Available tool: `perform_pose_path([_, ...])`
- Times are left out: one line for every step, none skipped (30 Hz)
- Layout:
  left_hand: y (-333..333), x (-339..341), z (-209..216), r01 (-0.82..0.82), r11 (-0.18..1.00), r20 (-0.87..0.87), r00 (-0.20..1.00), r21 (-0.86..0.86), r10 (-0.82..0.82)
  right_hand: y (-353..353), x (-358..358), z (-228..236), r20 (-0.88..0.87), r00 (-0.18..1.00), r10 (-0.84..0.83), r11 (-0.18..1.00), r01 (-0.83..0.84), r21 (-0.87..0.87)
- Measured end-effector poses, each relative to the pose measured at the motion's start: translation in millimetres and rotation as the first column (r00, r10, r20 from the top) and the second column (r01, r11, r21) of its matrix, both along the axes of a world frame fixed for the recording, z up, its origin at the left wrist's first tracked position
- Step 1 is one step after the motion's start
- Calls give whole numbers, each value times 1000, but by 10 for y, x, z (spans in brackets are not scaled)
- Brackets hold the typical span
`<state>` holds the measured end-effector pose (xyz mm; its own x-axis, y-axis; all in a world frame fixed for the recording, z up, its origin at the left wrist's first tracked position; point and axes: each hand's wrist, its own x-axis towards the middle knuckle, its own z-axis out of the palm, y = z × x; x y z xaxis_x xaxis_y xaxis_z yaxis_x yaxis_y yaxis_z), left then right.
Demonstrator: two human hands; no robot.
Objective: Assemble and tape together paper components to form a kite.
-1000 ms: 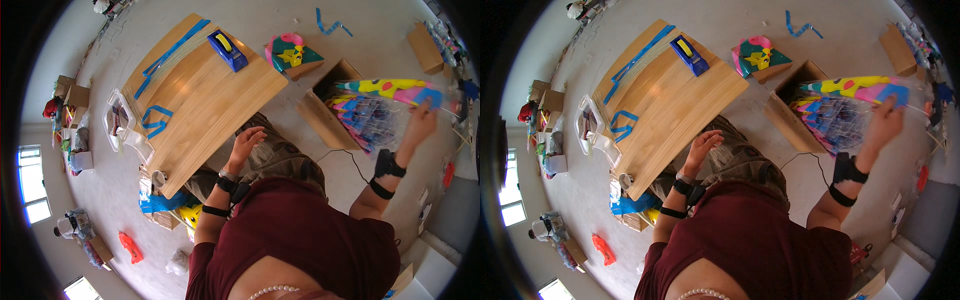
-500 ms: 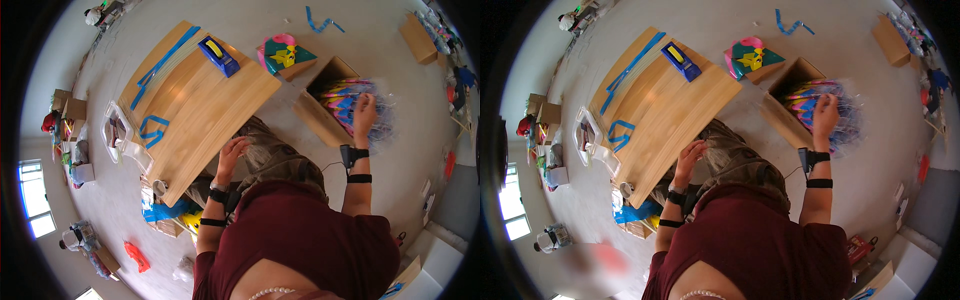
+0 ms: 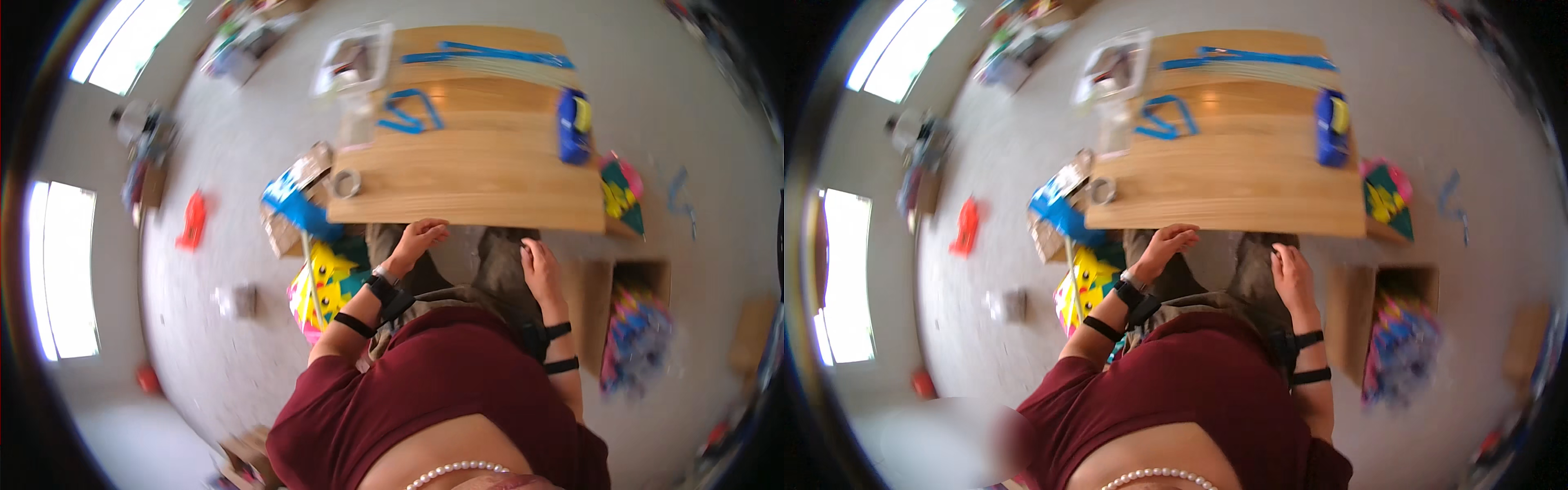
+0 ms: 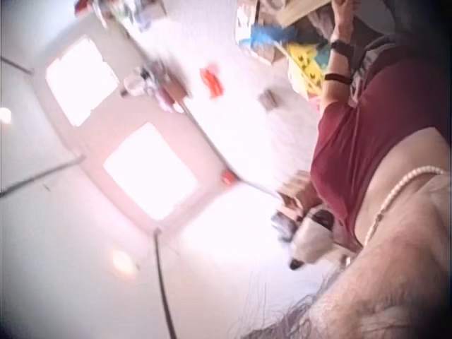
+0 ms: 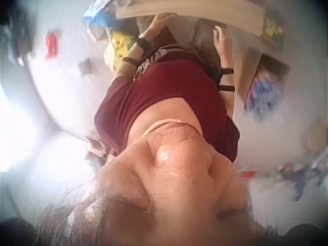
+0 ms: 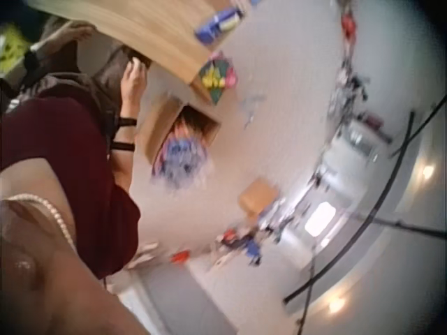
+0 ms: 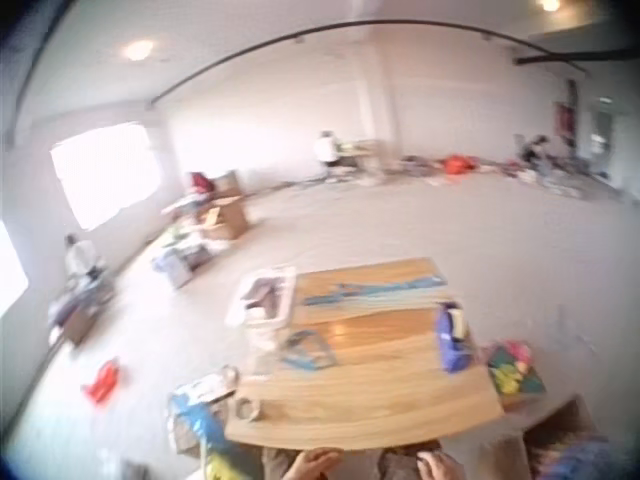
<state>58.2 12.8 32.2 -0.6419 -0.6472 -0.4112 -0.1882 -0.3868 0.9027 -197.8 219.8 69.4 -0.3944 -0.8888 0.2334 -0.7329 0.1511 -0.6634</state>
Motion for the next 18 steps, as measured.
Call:
perform_pose_path([-40, 154, 2, -39, 999, 13, 999, -3, 39, -104, 59, -3, -4, 997, 78, 997, -78, -9])
perform_pose_path([-65, 331, 3, -110, 994, 5, 994, -8, 110, -189, 96, -4, -8, 993, 119, 993, -119, -8])
perform_pose_path([-70, 504, -10, -177, 983, 21, 984, -42, 178, -296, 113, 1, -14, 989, 150, 989, -150, -3])
perform_pose_path([-52, 673, -56, -239, 968, 37, 969, -74, 242, -431, 140, 2, -23, 978, 208, 978, -208, -1])
perform_pose_path([-33, 834, -200, -359, 929, 1, 933, -86, 361, -558, 181, -2, -24, 970, 242, 970, -242, 11])
perform_pose_path([5, 977, -293, -436, 897, -2, 899, -73, 437, -637, 225, -39, -25, 964, 266, 964, -265, 28])
perform_pose_path([18, 1107, -365, -483, 870, 14, 874, -102, 486, -766, 255, -55, -15, 953, 304, 953, -304, 14])
perform_pose_path([54, 1224, -442, -525, 842, 29, 846, -128, 532, -891, 286, -85, -26, 942, 336, 942, -335, 24])
perform_pose_path([91, 1297, -438, -574, 808, 36, 812, -133, 583, -1025, 315, -152, -14, 936, 352, 936, -351, 29])
perform_pose_path([111, 1354, -442, -595, 795, 28, 798, -120, 602, -1154, 347, -214, -1, 931, 364, 931, -364, 33])
perform_pose_path([110, 1402, -448, -610, 778, 40, 783, -147, 621, -1286, 381, -276, -32, 922, 385, 923, -385, 11])
perform_pose_path([131, 1464, -481, -630, 757, 55, 761, -175, 646, -1423, 435, -352, -39, 910, 413, 911, -412, 24])
perform_pose_path([147, 1484, -518, -666, 725, 51, 729, -176, 683, -1535, 488, -423, -65, 907, 415, 910, -415, 12])
perform_pose_path([150, 1501, -553, -686, 709, 51, 712, -161, 701, -1621, 531, -487, -92, 905, 415, 909, -417, 1])
perform_pose_path([126, 1510, -532, -668, 708, 119, 702, -230, 702, -1696, 562, -538, -97, 895, 436, 899, -437, 16])
perform_pose_path([71, 1504, -440, -638, 710, 186, 691, -298, 699, -1768, 577, -577, -97, 906, 412, 911, -411, 28])
perform_pose_path([5, 1494, -341, -531, 768, 333, 696, -357, 636, -1819, 586, -614, -98, 918, 385, 923, -383, 41])
perform_pose_path([-43, 1481, -311, -554, 757, 334, 681, -347, 652, -1854, 619, -681, -101, 906, 411, 912, -407, 51])
